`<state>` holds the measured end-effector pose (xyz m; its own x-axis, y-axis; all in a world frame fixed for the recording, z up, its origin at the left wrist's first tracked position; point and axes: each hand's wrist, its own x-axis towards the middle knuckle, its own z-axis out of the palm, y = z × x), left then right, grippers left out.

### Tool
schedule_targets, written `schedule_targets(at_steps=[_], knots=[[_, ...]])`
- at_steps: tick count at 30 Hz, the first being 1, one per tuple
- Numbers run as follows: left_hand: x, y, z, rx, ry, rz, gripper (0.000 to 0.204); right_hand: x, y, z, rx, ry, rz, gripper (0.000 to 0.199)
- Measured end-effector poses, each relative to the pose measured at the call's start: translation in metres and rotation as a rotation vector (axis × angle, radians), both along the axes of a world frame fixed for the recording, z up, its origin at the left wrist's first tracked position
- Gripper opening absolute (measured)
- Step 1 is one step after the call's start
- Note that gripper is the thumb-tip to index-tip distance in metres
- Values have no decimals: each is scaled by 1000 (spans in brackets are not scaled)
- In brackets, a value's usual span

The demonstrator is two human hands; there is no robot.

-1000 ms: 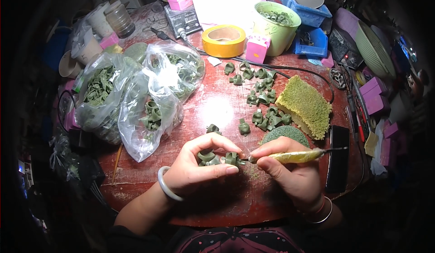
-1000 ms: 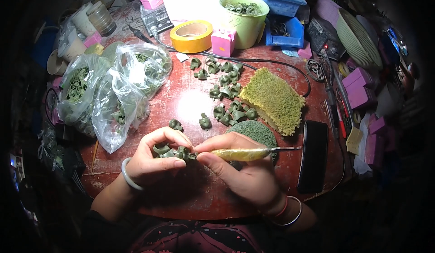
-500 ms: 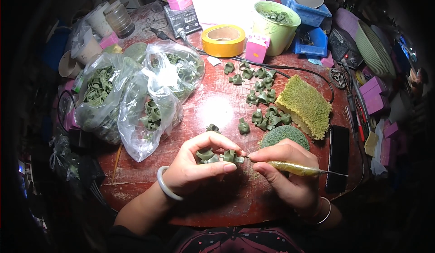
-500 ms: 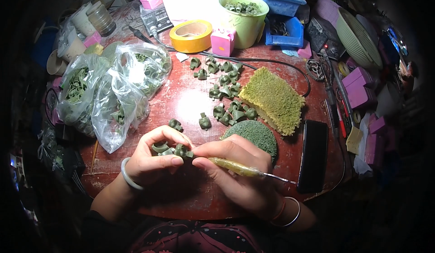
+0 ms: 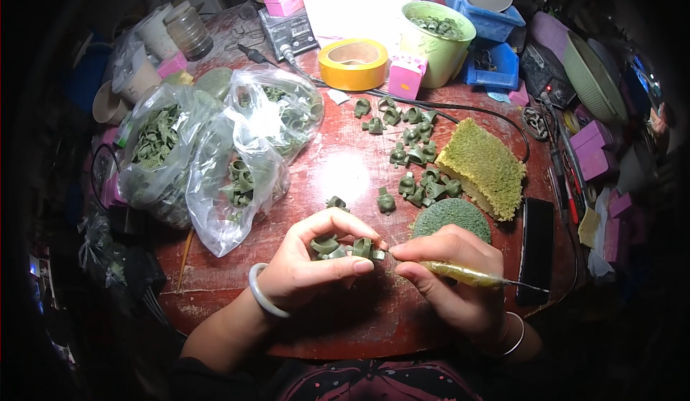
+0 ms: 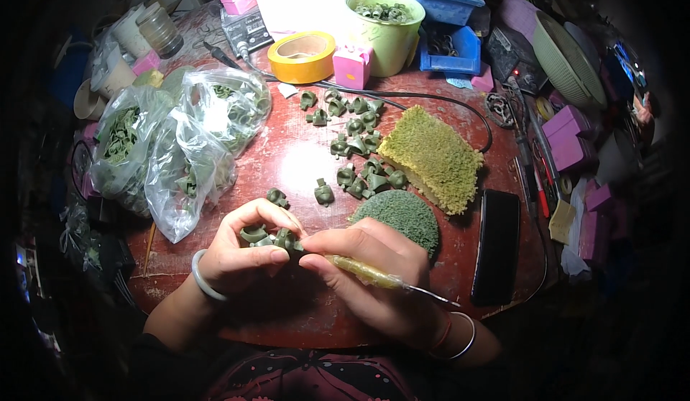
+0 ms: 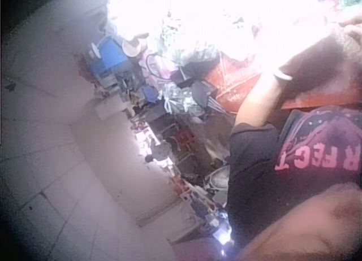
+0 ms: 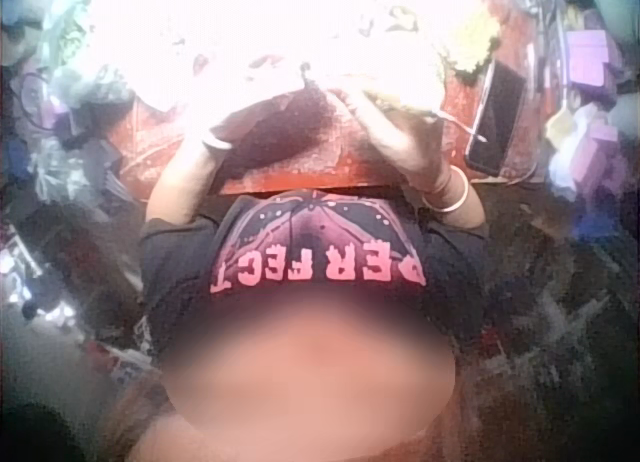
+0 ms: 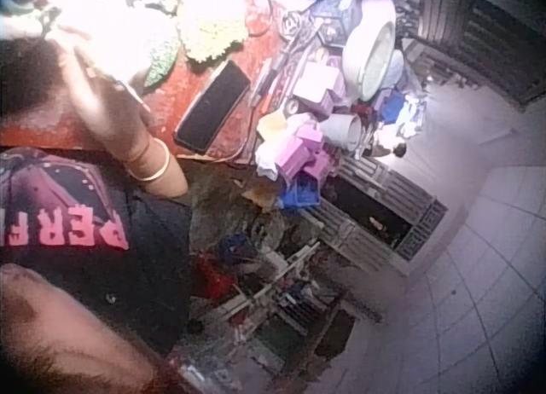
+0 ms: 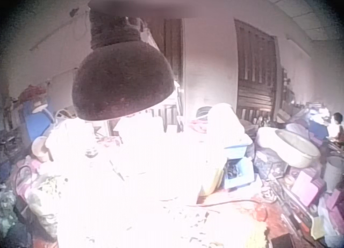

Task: Assembling small green decorative items using a tool and glue at a crafting table.

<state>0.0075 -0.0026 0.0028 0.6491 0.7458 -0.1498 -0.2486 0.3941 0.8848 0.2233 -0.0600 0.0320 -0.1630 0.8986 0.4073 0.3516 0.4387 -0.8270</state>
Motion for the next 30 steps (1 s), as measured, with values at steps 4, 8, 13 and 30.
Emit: schedule_targets(at_steps=[4,8,13,30], knots=[[-2,1,-1,-20,16,-28,27,-1,-1,0,14,-20,-9,18],[-1,2,-3,-61,19,-22,28,-1,-1,0,48,-34,-11,18],[-2,3,0,-56,89,-103,29,-1,-1,-1,53,-31,55,19],[1,0,3,124,244,-50,28,-3,1,-7,49,11,-95,20]])
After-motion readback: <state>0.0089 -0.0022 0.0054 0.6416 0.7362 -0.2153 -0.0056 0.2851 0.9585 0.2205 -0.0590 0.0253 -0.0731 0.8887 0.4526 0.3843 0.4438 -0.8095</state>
